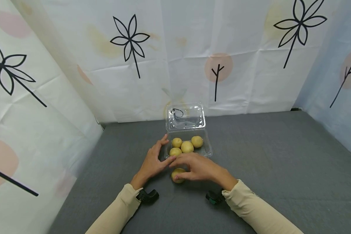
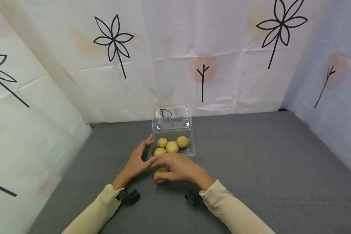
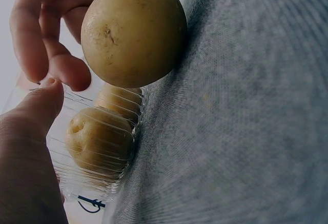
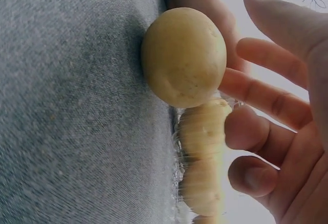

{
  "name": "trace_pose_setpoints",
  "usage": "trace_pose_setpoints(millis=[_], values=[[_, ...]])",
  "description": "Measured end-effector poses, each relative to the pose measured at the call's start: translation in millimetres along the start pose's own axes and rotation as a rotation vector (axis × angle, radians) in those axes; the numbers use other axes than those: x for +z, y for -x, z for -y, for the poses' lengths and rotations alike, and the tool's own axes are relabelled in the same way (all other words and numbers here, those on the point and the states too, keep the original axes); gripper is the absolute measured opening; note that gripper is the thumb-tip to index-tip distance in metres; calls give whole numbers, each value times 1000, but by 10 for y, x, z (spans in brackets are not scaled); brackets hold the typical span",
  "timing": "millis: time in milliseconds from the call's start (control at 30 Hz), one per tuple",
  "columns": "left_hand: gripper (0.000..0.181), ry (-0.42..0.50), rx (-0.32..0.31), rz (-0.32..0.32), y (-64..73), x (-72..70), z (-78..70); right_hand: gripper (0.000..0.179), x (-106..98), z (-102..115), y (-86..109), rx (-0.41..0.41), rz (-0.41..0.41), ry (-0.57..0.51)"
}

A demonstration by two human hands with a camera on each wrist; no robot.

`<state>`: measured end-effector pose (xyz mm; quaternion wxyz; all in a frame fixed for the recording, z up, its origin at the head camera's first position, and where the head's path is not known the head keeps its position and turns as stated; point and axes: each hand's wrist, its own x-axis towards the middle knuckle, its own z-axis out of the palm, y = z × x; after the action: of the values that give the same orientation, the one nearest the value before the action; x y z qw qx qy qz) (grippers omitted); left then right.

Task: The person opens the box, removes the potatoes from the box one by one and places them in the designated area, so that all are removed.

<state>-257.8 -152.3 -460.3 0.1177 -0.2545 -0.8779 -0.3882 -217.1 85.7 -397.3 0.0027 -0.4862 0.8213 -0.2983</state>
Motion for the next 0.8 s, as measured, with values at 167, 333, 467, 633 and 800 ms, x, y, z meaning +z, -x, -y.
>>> trace_pose_setpoints(millis=[167,333,467,633,800], values=[[68,-13,22,-5,-1,4,15,34,-25,-37,-1,-30,-78,-15],[70,3,20,5,13,-8,10,33,-49,-74,4,-51,-158,-16],[71,17,6,17,16,-9,8,31,-63,-84,11,-37,-195,-22],[70,7,2,12,7,-2,17,22,-61,-104,15,-10,-251,-21],[69,11,-18,15,9,6,16,20,-55,-136,24,32,-322,-9]])
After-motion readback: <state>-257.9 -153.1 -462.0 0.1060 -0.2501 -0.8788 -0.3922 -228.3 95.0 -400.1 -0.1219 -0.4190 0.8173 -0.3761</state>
